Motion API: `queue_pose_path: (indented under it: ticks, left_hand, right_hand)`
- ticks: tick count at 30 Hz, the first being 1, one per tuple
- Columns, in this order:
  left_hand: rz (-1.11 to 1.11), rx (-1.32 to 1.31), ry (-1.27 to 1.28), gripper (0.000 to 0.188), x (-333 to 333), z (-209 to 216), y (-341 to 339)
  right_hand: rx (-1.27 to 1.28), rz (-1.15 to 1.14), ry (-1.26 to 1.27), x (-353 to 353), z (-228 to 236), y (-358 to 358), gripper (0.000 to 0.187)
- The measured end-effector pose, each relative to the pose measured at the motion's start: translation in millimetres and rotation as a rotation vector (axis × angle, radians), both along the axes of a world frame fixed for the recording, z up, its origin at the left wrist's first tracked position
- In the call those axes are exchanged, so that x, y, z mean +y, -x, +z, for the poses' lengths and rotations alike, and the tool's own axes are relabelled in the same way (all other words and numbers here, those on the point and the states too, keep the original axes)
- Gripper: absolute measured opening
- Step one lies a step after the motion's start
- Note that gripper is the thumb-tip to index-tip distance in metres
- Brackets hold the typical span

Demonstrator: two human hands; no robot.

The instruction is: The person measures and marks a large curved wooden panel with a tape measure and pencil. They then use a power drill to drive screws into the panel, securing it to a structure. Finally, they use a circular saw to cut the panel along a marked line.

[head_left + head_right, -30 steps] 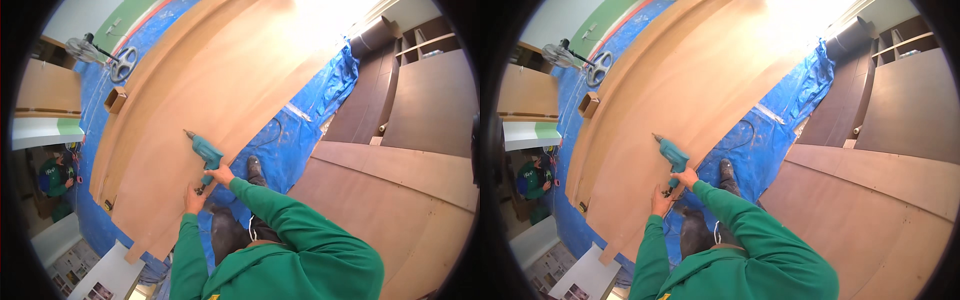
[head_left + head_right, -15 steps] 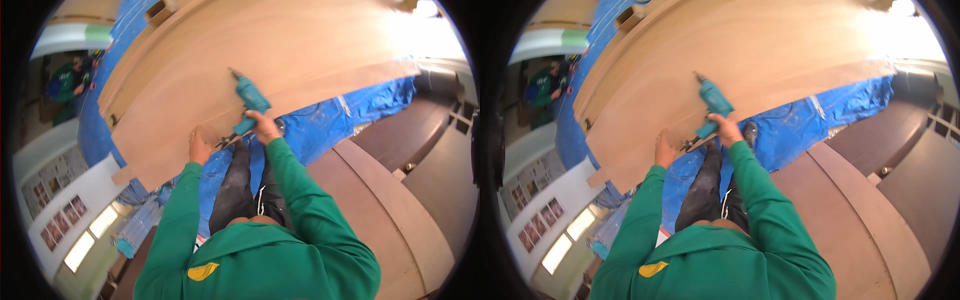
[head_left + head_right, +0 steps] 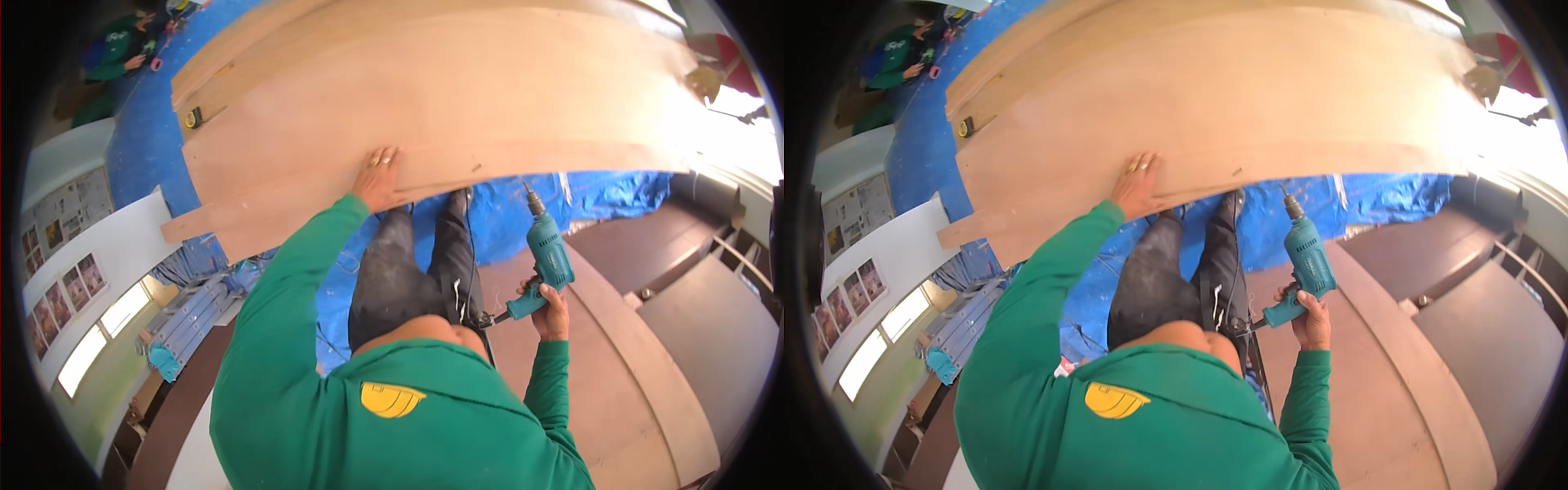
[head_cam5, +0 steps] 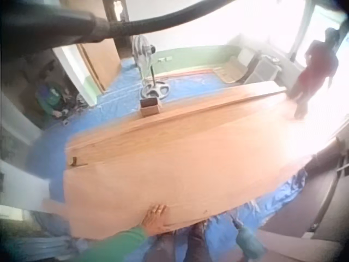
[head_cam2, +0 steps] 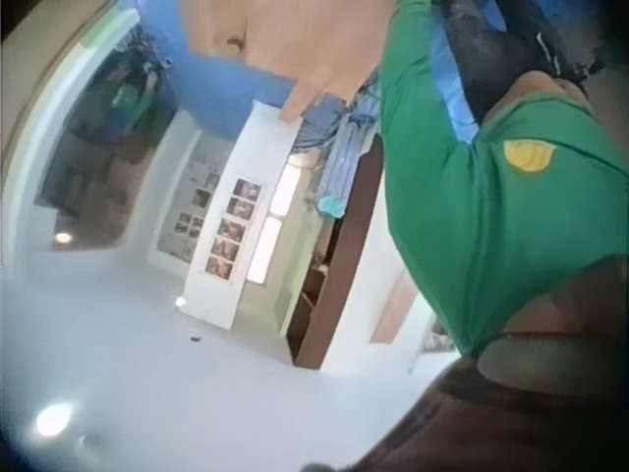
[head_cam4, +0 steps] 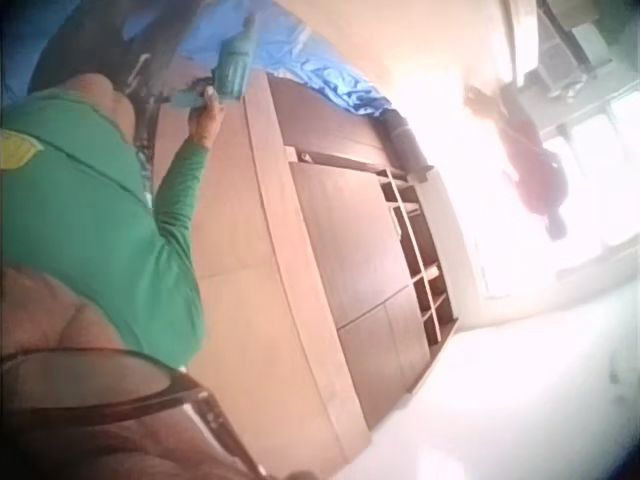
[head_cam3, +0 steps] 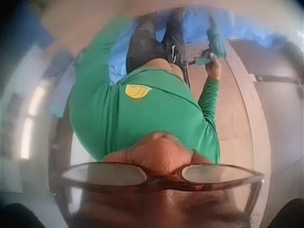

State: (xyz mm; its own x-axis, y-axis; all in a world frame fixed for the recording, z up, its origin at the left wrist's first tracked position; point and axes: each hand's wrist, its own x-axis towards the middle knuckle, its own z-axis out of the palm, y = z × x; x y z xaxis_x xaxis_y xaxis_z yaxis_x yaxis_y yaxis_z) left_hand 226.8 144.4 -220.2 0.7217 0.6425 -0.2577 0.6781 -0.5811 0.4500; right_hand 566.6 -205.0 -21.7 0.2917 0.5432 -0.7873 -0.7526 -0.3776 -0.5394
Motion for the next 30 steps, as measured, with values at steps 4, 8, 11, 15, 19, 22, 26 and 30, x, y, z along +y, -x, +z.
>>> queue_pose_path:
  ticks: [4, 8, 11, 15, 19, 22, 26, 30]
  left_hand:
    - [-0.06, 0.177, -0.077, 0.119, -6.4, -9.9, -68.3]
    - [-0.082, 0.098, -0.067, 0.105, -14.3, -8.9, -97.9]
    - [-0.23, -0.112, 0.013, 0.072, -26.9, -15.0, -134.0]
    - [-0.341, -0.33, -0.13, 0.023, -37.1, -49.8, -182.9]
    - [-0.347, -0.287, -0.194, 0.012, -49.6, -73.0, -189.7]
    - [-0.275, -0.307, 0.015, 0.012, -29.8, -72.5, -187.9]
    - [0.291, -0.271, -0.012, 0.016, 79.6, -74.0, -203.6]
    - [0.494, -0.353, -0.174, 0.02, 186.5, -91.0, -210.5]
  right_hand:
    - [-0.05, -0.154, -0.017, -52.7, 25.2, 27.9, 0.064]
    - [-0.023, -0.317, 0.04, -84.8, 28.2, 50.4, 0.062]
    - [0.009, -0.409, 0.061, -90.9, 15.5, 60.9, 0.06]
    - [0.026, -0.395, 0.103, -88.6, -2.8, 65.7, 0.058]
    - [0.044, -0.389, 0.107, -85.3, -6.1, 65.3, 0.054]
    - [0.054, -0.356, 0.138, -80.7, -6.7, 57.7, 0.056]
    - [0.007, -0.262, 0.062, -69.3, -11.6, 31.9, 0.06]
    - [0.006, -0.168, 0.066, -58.3, -15.9, 1.9, 0.06]
